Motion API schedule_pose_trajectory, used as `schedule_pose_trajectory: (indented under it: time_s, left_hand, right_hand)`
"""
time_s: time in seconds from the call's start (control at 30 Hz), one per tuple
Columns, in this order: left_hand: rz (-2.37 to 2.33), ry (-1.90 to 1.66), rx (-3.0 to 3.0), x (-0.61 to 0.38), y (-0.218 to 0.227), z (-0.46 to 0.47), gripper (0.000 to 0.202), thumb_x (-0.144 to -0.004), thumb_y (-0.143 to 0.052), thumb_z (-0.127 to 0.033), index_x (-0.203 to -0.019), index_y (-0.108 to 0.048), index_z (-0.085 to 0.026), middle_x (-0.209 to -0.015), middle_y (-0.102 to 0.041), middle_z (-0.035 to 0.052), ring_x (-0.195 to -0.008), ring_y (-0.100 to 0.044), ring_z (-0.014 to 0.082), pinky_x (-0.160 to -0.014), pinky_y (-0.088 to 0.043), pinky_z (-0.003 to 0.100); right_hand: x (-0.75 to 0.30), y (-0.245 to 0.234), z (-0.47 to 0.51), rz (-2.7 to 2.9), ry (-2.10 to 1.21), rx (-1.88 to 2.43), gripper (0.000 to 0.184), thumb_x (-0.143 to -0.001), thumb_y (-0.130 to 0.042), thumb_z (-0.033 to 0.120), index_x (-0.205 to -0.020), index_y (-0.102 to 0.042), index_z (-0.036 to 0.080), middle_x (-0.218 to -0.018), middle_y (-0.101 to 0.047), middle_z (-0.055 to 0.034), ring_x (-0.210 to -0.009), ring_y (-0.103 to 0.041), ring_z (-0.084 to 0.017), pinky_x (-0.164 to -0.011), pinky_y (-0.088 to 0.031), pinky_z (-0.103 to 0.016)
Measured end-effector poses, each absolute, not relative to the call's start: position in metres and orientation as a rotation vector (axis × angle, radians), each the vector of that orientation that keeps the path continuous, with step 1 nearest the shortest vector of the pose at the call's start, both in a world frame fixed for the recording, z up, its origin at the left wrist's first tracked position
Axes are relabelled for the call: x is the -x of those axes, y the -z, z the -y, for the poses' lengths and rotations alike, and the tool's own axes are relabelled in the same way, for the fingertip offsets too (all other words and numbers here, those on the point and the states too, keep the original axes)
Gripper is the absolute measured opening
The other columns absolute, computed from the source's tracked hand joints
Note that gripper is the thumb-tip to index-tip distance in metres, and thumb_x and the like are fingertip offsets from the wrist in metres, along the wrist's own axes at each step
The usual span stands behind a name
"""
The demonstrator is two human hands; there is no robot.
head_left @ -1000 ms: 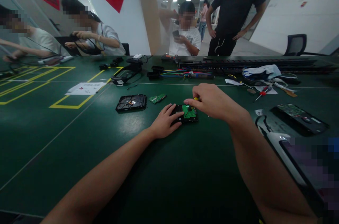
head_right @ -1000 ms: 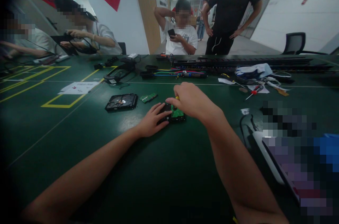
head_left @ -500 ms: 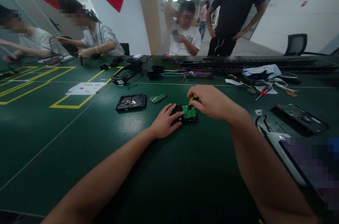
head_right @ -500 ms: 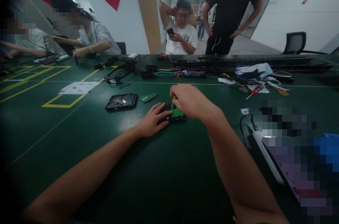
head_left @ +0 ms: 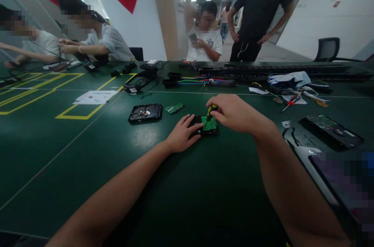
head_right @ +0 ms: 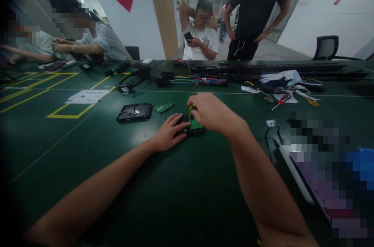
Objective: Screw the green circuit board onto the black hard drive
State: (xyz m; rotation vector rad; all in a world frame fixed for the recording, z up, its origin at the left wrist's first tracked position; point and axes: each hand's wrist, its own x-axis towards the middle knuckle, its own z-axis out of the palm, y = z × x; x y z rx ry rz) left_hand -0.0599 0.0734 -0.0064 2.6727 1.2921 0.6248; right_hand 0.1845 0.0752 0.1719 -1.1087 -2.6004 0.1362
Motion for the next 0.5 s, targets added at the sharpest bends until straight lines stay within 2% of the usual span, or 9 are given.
schedule_pose_trajectory:
  time_s: [0.13,0.3,0.5]
  left_hand:
    - [-1.287,-0.628,-2.677,0.0602,0.0071,-0.0737,0.053,-0.105,-0.064,-0.045,-0.156,-0.056,-0.033,-0.175,-0.029,0.0099,-0.162,-0.023,0.0404,-0.128,-0.033,0.064]
    - [-1.283,-0.632,-2.674,0.0606,0.0098,-0.0751,0.054,-0.105,-0.064,-0.046,-0.156,-0.056,-0.034,-0.175,-0.029,0.0102,-0.162,-0.023,0.0408,-0.127,-0.034,0.065]
    - [-1.279,-0.637,-2.670,0.0610,0.0102,-0.0756,0.055,-0.104,-0.064,-0.046,-0.157,-0.054,-0.036,-0.175,-0.030,0.0085,-0.162,-0.023,0.0404,-0.127,-0.034,0.066]
  right_hand:
    - [-0.1829,-0.1733,-0.0748,2.614,-0.098,1.119,0.024,-0.098,-0.064,0.025,-0.117,-0.076,0.018,-0.108,-0.079,-0.0106,-0.093,-0.071,-0.024,-0.086,-0.048,-0.036]
    - [-0.1815,-0.1737,-0.0750,2.625,-0.031,1.229,0.019,-0.101,-0.064,0.033,-0.107,-0.077,0.020,-0.101,-0.079,-0.0091,-0.091,-0.070,-0.024,-0.078,-0.044,-0.035]
    - [-0.1796,-0.1752,-0.0748,2.559,0.104,1.398,0.036,-0.101,-0.065,0.050,-0.086,-0.076,0.019,-0.086,-0.076,-0.0094,-0.079,-0.066,-0.024,-0.068,-0.038,-0.035]
